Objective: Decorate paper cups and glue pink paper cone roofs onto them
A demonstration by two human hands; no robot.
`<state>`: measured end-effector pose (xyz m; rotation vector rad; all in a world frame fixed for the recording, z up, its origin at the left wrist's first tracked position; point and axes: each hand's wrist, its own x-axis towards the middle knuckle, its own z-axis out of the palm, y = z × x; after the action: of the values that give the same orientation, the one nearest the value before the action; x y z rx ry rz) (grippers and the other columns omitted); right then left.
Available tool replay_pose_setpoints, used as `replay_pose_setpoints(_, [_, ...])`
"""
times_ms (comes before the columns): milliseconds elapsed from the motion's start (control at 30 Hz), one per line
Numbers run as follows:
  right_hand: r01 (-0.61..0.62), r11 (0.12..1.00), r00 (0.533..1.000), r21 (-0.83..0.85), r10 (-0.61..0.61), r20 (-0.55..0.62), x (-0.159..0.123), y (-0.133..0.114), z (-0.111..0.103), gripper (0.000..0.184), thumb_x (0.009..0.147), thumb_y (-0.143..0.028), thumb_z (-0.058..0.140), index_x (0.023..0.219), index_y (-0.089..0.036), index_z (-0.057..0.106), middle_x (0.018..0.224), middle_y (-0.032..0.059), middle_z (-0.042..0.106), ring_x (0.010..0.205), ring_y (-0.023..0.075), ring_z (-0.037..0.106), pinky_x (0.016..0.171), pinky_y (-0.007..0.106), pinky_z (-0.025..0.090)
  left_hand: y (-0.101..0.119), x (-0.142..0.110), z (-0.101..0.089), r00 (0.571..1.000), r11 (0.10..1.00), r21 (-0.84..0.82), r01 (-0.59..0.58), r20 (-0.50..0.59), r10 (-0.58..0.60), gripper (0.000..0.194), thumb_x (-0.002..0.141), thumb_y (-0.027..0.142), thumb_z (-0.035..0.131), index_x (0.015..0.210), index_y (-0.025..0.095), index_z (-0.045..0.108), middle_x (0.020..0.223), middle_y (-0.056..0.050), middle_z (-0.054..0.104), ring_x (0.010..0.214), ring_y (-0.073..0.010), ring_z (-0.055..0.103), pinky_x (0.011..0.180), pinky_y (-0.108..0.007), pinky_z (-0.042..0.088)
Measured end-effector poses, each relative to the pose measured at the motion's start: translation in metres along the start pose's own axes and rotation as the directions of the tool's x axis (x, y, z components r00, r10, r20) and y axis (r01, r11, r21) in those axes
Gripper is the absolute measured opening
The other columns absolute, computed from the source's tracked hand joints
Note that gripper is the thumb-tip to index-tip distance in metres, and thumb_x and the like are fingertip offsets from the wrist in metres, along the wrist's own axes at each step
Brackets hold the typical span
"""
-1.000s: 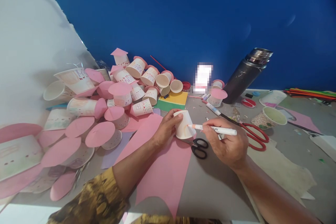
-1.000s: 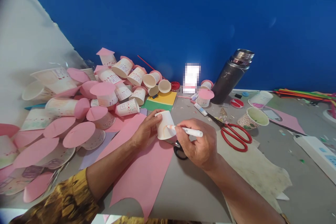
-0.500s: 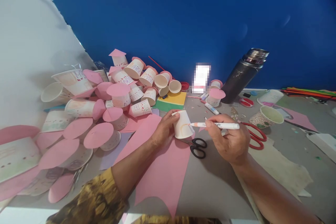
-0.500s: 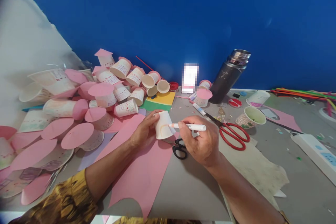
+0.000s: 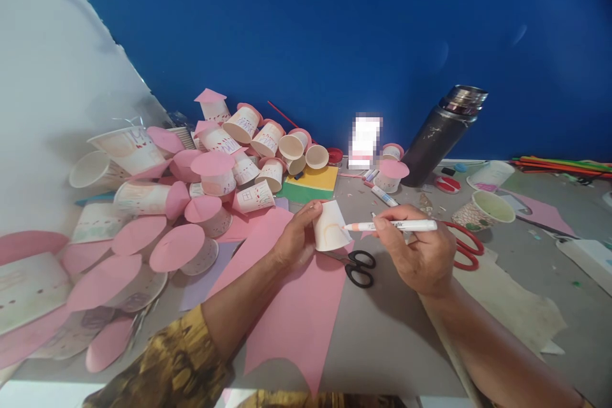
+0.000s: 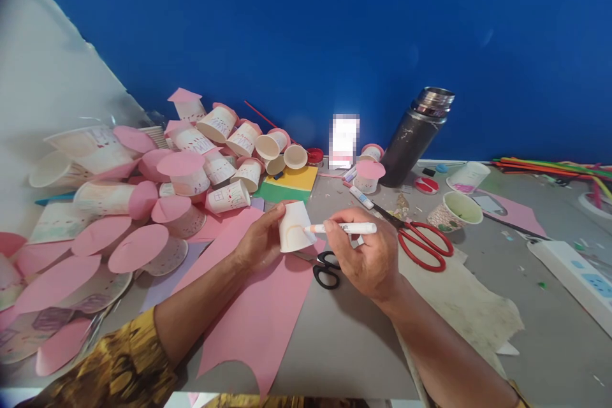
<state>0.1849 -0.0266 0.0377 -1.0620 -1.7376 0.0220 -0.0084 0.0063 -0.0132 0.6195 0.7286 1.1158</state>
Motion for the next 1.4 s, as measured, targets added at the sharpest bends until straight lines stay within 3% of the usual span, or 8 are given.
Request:
replay_pose_setpoints(267, [0.005,0.999,0.997,0.034,-0.008,0.082,-0.0009,0.0004,-0.0024,0.022,0.091,-0.028,0.06,0.07,-0.021,0.063,0.054,-0.0043,0.063,0.042,0.0109,0.05,0.045,0.025,0.039,0.0007,0.0001,0.001,0.999,0.999,-0.04,0.008,-0.032,-0.009,0.033,0.082,0.043,0.075,0.1,0.016,0.068,0.084,-0.005,0.066,0.075,-0.0204,0.064,0.069,-0.032,0.053])
replay_pose_setpoints(433, [0.002,0.999,0.999,0.05,-0.004,0.051,-0.0017,0.0016,-0.0011,0.019,0.091,-0.029,0.061,0.074,-0.021,0.064,0.058,-0.0034,0.067,0.047,0.0116,0.055,0.049,0.024,0.043,0.0027,0.0011,0.0017,0.999,0.996,-0.084,0.012,-0.029,-0.014,0.029,0.081,0.039,0.076,0.096,0.015,0.069,0.08,-0.005,0.067,0.072,-0.019,0.063,0.067,-0.03,0.053])
replay_pose_setpoints(567, [-0.004,0.999,0.996,0.051,-0.001,0.093,-0.0017,0.0018,-0.0011,0.023,0.091,-0.029,0.06,0.07,-0.021,0.063,0.053,-0.0043,0.063,0.043,0.0109,0.051,0.046,0.025,0.041,0.0043,0.0015,0.0027,0.999,0.994,-0.101,0.033,-0.012,-0.034,0.029,0.082,0.04,0.075,0.093,0.015,0.07,0.08,-0.006,0.07,0.074,-0.0213,0.066,0.068,-0.032,0.055])
replay_pose_setpoints(933, [-0.095,0.993,0.994,0.071,0.091,0.053,-0.005,0.0046,0.0032,0.02,0.092,-0.033,0.062,0.076,-0.022,0.068,0.06,-0.0019,0.069,0.048,0.0142,0.06,0.05,0.027,0.047,0.0041,-0.0008,0.0032,0.998,0.995,-0.078,0.063,0.019,-0.062,0.031,0.084,0.042,0.072,0.097,0.015,0.069,0.078,-0.006,0.07,0.067,-0.0212,0.066,0.065,-0.034,0.055])
replay_pose_setpoints(1200, [-0.035,0.997,0.998,0.068,0.032,0.055,-0.003,0.0017,0.0009,0.021,0.091,-0.031,0.061,0.074,-0.022,0.065,0.057,-0.0024,0.067,0.046,0.0133,0.058,0.048,0.027,0.046,0.0038,-0.0002,0.0025,0.999,0.995,-0.086,0.048,0.0,-0.049,0.031,0.083,0.042,0.073,0.096,0.014,0.069,0.077,-0.006,0.069,0.067,-0.0198,0.065,0.064,-0.033,0.056])
replay_pose_setpoints(1400, [-0.057,0.997,0.998,0.05,0.056,0.032,-0.0032,0.0026,0.0027,0.02,0.092,-0.032,0.061,0.076,-0.022,0.067,0.058,-0.0019,0.068,0.047,0.0146,0.061,0.049,0.027,0.047,0.0031,-0.0009,0.0025,0.997,0.993,-0.081,0.082,0.021,-0.081,0.033,0.083,0.041,0.072,0.103,0.015,0.067,0.084,-0.007,0.069,0.072,-0.0228,0.067,0.07,-0.04,0.059])
